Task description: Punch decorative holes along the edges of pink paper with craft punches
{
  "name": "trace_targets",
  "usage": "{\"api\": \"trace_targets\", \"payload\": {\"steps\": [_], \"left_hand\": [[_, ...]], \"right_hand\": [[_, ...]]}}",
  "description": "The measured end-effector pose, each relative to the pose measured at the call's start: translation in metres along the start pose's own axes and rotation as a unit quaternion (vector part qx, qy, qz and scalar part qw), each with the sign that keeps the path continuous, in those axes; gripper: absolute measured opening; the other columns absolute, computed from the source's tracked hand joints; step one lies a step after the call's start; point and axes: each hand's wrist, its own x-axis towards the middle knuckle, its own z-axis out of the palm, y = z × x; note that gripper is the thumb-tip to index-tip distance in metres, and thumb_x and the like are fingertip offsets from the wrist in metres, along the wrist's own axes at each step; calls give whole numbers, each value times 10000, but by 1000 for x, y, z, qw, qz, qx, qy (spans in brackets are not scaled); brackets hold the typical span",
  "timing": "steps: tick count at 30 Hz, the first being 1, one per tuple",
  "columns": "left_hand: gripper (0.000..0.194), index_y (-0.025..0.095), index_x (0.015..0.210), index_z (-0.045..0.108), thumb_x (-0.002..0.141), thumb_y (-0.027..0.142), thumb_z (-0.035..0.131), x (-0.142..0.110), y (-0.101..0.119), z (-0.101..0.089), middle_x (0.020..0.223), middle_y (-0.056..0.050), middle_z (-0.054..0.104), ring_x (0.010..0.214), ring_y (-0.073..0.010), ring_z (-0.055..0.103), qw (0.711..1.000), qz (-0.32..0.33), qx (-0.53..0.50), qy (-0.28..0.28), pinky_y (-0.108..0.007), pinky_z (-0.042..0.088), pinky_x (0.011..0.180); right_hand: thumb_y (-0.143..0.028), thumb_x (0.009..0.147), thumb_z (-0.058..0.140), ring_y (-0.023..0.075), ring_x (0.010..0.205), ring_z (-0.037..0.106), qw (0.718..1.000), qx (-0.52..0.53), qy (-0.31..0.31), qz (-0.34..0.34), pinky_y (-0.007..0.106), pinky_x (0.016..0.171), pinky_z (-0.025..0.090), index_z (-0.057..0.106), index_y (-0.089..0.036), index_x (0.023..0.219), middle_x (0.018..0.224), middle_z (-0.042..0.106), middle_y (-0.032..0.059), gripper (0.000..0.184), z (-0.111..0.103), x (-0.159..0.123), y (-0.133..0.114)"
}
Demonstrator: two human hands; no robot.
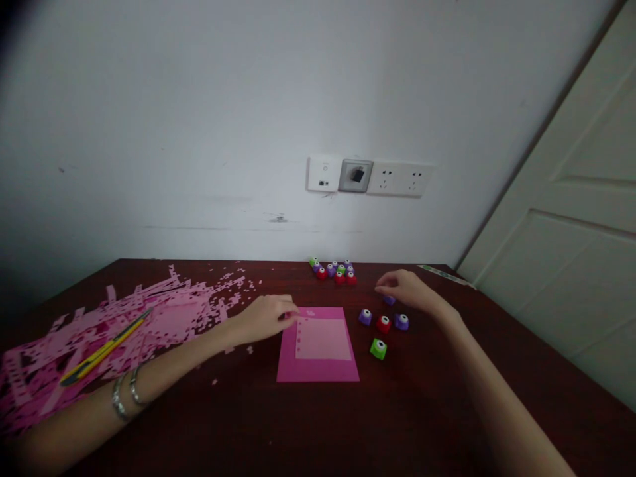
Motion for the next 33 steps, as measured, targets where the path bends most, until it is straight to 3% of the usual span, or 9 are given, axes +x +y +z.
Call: {"api": "trace_targets", "payload": {"steps": [5,10,18,27,33], "left_hand": [[208,170,842,692,779,254,512,52,-52,8,873,-54,673,787,-168,598,994,-70,-80,21,-250,422,711],[223,136,897,681,754,190,518,103,-76,32,838,-45,680,737,-154,588,980,-73,-180,37,-245,420,705],[213,116,878,674,755,121,500,137,-77,58,729,-27,637,655,-135,522,976,-55,-205,53,-232,390,638],[223,102,909,663,751,157,516,148,-84,58,635,4,574,581,-109,448,974,-37,-221,28,-216,358,570],[276,104,1012,615,753,161,540,149,-88,56,544,35,513,450,-88,425,966,-56,-251,-24,-212,351,484]], "right_hand": [[-357,770,507,130,530,543,999,33,18,-23,220,488,377,680,-137,781,629,645,45,280,31,22,-56],[-217,763,494,151,615,584,996,-31,87,19,219,566,382,675,-130,712,621,643,65,207,76,59,-87],[-203,791,499,197,814,600,989,-105,96,31,246,682,392,643,-104,886,876,660,131,198,107,96,-77],[-231,815,515,232,927,585,991,-100,82,22,273,756,388,613,-101,948,944,649,150,210,113,107,-69],[-248,824,524,223,870,590,993,-92,77,21,275,738,395,613,-108,894,879,648,136,180,111,108,-68]]}}
